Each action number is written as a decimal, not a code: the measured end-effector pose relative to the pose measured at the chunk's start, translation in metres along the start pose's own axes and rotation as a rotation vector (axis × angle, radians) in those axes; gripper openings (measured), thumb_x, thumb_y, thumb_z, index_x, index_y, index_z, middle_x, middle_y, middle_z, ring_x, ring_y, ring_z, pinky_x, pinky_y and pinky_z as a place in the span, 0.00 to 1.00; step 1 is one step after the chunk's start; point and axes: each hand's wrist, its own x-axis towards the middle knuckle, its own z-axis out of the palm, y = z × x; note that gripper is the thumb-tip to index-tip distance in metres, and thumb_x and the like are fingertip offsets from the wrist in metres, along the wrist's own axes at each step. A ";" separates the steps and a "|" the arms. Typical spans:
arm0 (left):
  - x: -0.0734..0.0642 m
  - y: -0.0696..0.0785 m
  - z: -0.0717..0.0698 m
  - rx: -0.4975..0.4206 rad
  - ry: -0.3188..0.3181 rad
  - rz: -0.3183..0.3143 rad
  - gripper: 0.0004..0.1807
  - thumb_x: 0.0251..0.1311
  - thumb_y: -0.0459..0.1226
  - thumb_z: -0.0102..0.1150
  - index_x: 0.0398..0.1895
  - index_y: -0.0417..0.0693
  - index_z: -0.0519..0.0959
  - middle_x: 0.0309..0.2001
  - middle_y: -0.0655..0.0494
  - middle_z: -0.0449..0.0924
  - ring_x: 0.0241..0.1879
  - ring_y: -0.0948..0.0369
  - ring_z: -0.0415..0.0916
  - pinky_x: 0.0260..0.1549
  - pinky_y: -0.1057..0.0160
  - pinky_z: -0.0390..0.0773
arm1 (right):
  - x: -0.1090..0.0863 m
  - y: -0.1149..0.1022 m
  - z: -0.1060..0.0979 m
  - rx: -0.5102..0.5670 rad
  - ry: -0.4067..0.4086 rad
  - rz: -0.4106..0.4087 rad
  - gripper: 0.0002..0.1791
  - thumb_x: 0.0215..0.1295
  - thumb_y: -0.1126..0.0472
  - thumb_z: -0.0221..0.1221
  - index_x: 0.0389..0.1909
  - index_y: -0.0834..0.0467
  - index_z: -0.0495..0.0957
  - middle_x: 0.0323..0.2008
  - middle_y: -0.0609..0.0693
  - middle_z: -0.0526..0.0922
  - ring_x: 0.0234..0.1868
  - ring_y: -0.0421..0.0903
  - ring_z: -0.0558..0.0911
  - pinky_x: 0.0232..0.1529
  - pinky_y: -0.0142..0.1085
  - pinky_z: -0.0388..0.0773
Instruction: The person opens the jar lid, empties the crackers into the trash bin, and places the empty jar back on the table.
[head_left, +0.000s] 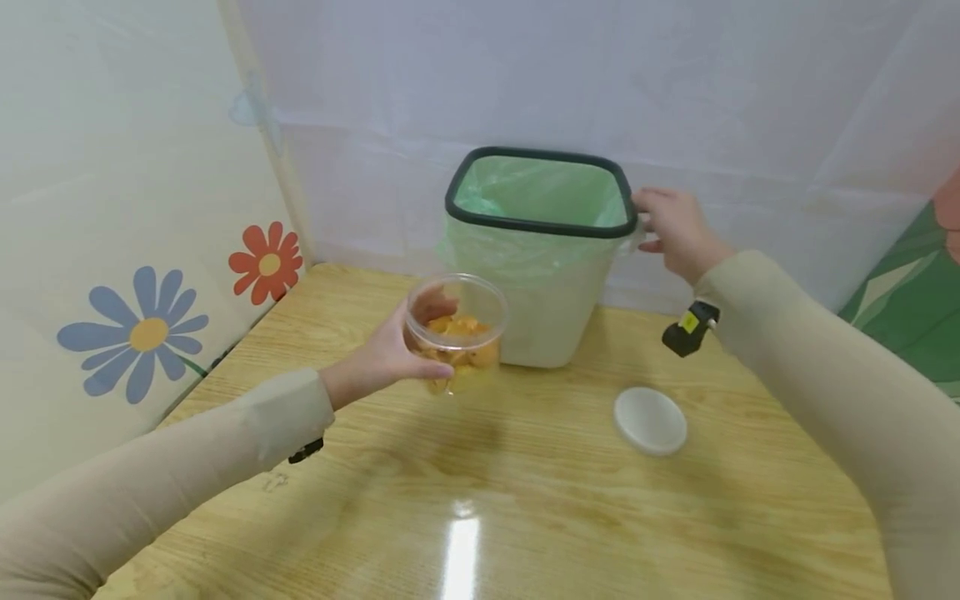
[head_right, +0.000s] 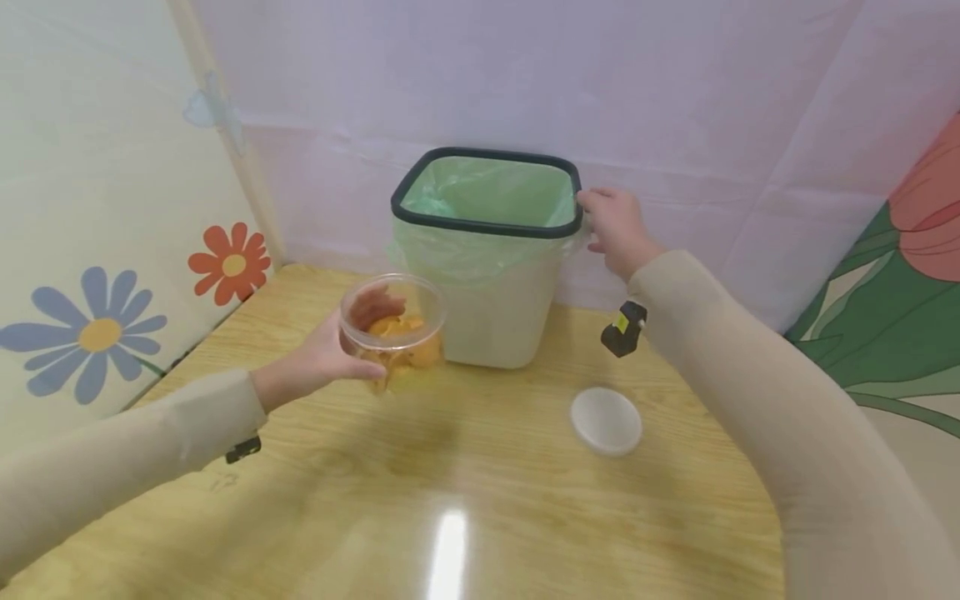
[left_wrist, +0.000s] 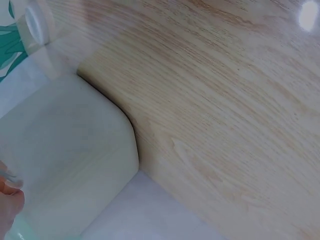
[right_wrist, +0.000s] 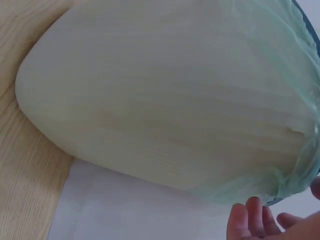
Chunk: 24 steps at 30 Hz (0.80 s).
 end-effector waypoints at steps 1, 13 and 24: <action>0.000 0.001 -0.001 0.000 0.002 0.001 0.67 0.34 0.51 0.81 0.72 0.32 0.47 0.66 0.27 0.56 0.69 0.39 0.53 0.60 0.69 0.66 | 0.002 -0.001 -0.001 0.011 -0.006 0.011 0.31 0.74 0.53 0.47 0.74 0.59 0.56 0.73 0.52 0.57 0.63 0.50 0.70 0.57 0.42 0.72; 0.006 0.010 -0.015 0.105 0.042 -0.038 0.63 0.39 0.45 0.81 0.73 0.35 0.49 0.67 0.34 0.59 0.69 0.44 0.55 0.66 0.45 0.57 | 0.016 -0.011 -0.011 0.253 -0.125 0.146 0.33 0.76 0.64 0.43 0.77 0.55 0.43 0.77 0.42 0.41 0.72 0.43 0.55 0.68 0.37 0.59; 0.010 0.021 -0.032 0.143 0.101 -0.071 0.57 0.42 0.31 0.78 0.73 0.36 0.49 0.67 0.36 0.59 0.69 0.46 0.55 0.66 0.49 0.60 | 0.019 -0.012 -0.010 0.312 -0.174 0.193 0.32 0.76 0.65 0.42 0.76 0.55 0.44 0.77 0.45 0.44 0.74 0.45 0.52 0.72 0.43 0.50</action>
